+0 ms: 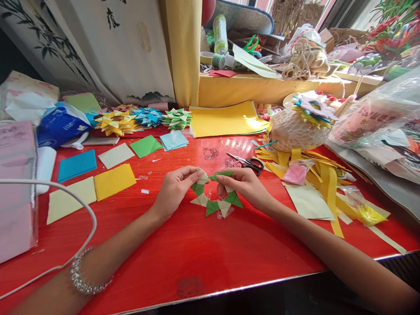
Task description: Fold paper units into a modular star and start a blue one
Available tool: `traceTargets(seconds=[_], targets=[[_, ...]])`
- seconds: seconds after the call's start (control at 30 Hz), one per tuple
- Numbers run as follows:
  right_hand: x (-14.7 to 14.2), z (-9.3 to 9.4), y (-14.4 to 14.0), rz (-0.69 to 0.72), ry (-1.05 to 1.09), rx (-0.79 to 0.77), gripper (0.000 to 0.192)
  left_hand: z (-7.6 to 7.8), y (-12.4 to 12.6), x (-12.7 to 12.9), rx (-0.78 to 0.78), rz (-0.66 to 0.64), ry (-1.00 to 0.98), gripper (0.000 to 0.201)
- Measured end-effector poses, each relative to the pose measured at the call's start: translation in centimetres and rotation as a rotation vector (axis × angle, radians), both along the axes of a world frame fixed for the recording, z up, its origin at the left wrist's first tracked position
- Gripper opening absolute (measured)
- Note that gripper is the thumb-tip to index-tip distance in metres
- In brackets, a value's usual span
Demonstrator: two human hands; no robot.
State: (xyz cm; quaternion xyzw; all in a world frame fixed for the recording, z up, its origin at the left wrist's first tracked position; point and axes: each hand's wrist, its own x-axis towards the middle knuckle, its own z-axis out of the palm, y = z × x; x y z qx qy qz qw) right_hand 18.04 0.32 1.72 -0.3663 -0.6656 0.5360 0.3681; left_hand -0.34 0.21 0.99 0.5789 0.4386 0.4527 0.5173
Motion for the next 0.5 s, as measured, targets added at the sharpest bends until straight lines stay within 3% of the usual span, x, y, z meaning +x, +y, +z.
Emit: traceTargets(seconds=[0.5], targets=[[0.06, -0.11, 0.04, 0.006, -0.010, -0.024, 0.025, -0.11, -0.02, -0.01, 0.016, -0.024, 0.017, 0.020]])
